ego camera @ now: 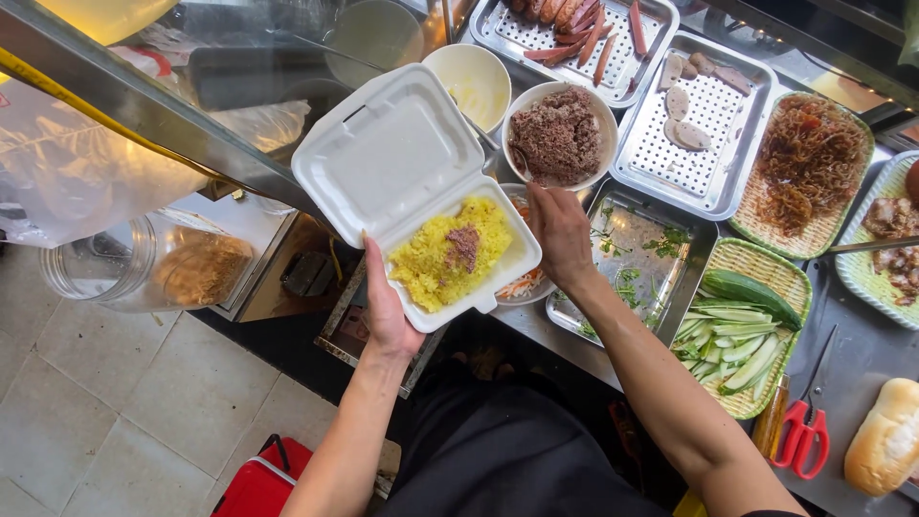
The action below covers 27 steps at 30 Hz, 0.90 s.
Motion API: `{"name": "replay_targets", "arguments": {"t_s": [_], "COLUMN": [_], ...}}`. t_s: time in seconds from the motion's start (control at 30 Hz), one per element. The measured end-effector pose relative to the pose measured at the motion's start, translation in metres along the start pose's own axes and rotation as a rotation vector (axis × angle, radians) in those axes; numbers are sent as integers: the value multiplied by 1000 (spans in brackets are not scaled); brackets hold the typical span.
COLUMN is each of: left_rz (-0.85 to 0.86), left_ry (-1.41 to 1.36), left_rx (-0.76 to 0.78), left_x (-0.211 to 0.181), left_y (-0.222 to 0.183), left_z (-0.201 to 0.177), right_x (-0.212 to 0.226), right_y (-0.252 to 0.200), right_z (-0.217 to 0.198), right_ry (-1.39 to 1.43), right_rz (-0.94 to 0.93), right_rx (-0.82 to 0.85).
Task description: Prepare a takeout food box by adding rice, various meats, and vegetables.
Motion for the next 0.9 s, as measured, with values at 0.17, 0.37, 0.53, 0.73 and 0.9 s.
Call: {"name": "replay_targets", "arguments": {"t_s": [0.17, 0.37, 0.53, 0.73, 0.9], "left_rz": [19, 37, 10, -13, -57], "left_ry": [38, 63, -27, -150, -199], "left_rx": [-33, -34, 9, 25, 35], "left_x": [0, 14, 36, 25, 10], "left_y": [6, 29, 57, 65, 63], "left_z": [2, 34, 55, 65, 62], "right_x": [-36, 32, 86, 82, 77], "right_y": [-8, -11, -7, -31, -36], "right_z": [-47, -128, -133, -142, -180], "right_ry": [518, 846, 357, -38, 60], "right_rz": [646, 596, -3, -477, -302], "right_rx": [-69, -215, -118, -62, -19]}}
Point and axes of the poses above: each hand's wrist, its own y-axis towards the middle knuckle, its own z-axis out of the palm, x = y × z, the point moved 4 cm from there along y, towards the middle knuckle, and after that the axes turned 5 degrees about -x, right-handed, at the moved point
